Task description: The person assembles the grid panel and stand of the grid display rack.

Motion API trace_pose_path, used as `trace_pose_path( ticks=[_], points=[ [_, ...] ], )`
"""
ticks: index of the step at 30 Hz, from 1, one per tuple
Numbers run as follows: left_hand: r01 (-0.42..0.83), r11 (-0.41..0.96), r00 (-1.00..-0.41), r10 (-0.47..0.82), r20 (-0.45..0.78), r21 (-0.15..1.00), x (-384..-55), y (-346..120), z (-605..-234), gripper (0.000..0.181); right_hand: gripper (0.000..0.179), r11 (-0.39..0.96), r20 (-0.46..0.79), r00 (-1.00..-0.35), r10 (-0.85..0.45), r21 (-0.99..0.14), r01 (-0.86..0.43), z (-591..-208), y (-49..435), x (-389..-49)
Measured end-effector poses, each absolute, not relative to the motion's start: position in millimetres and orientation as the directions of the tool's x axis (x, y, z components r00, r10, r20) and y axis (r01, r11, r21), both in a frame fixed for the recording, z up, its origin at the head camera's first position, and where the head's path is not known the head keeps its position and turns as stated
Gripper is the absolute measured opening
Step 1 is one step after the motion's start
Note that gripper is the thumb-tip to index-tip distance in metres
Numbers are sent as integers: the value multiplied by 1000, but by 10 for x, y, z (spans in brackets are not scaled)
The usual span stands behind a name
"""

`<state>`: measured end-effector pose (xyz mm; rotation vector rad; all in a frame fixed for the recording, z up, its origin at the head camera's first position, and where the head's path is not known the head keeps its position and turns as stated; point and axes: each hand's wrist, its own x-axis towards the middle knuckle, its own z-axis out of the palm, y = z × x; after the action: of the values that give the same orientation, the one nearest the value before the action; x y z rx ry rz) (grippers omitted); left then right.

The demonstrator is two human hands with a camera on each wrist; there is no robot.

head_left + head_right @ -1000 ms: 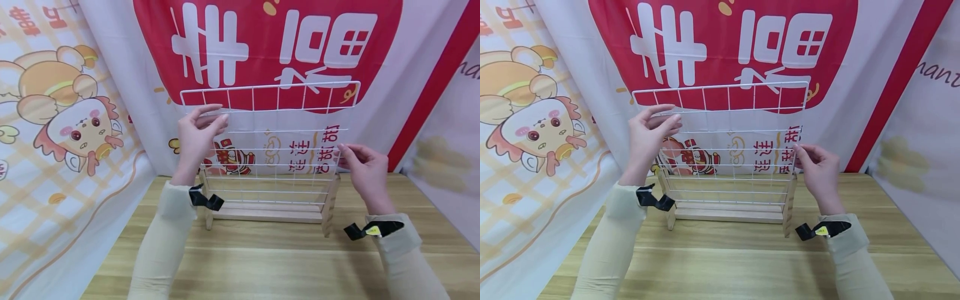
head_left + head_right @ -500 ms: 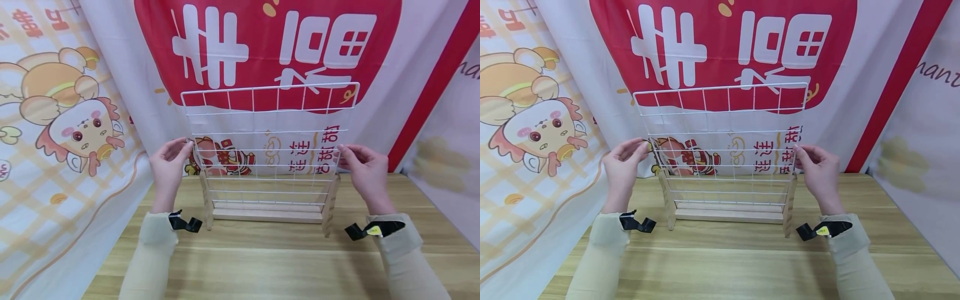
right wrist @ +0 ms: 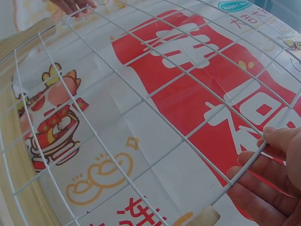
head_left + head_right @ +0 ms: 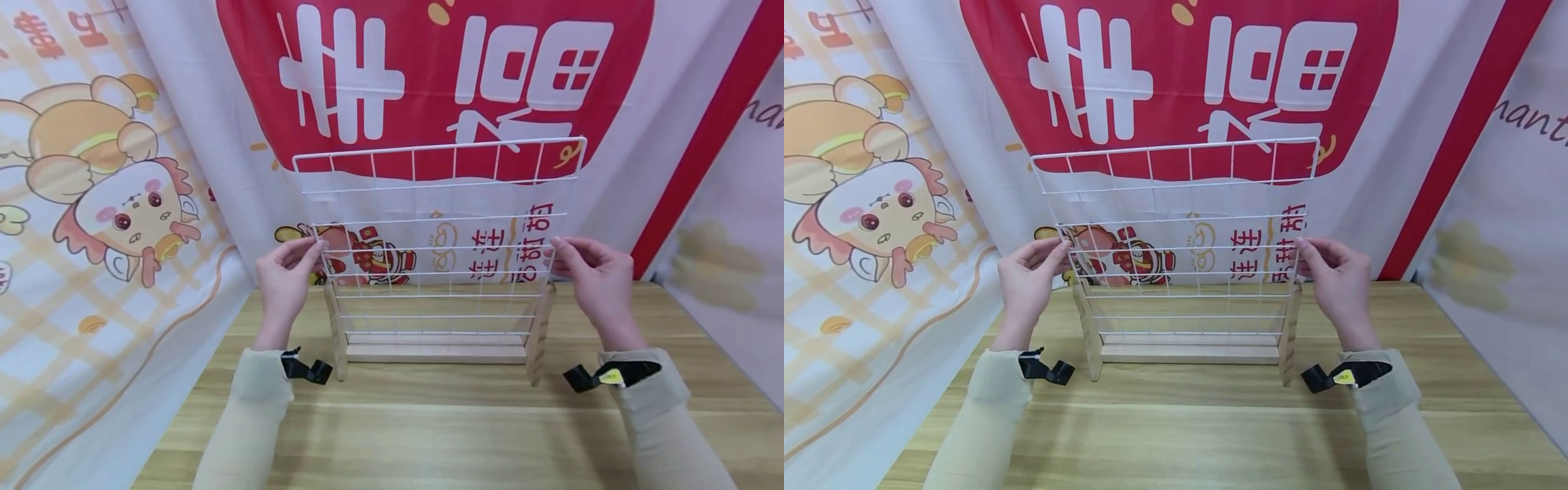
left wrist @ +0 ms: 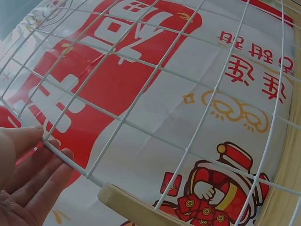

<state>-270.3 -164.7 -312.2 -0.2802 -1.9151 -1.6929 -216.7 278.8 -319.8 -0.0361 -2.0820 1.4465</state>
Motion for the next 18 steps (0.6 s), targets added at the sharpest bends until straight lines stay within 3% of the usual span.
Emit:
trace_pose_path(
  ticks=[18],
  points=[
    [508,148,-828,-188,528,849,-2701,-1655,-3289,24,44,483,432,-830,354,-844,-233,-3389,2779,-2133]
  ],
)
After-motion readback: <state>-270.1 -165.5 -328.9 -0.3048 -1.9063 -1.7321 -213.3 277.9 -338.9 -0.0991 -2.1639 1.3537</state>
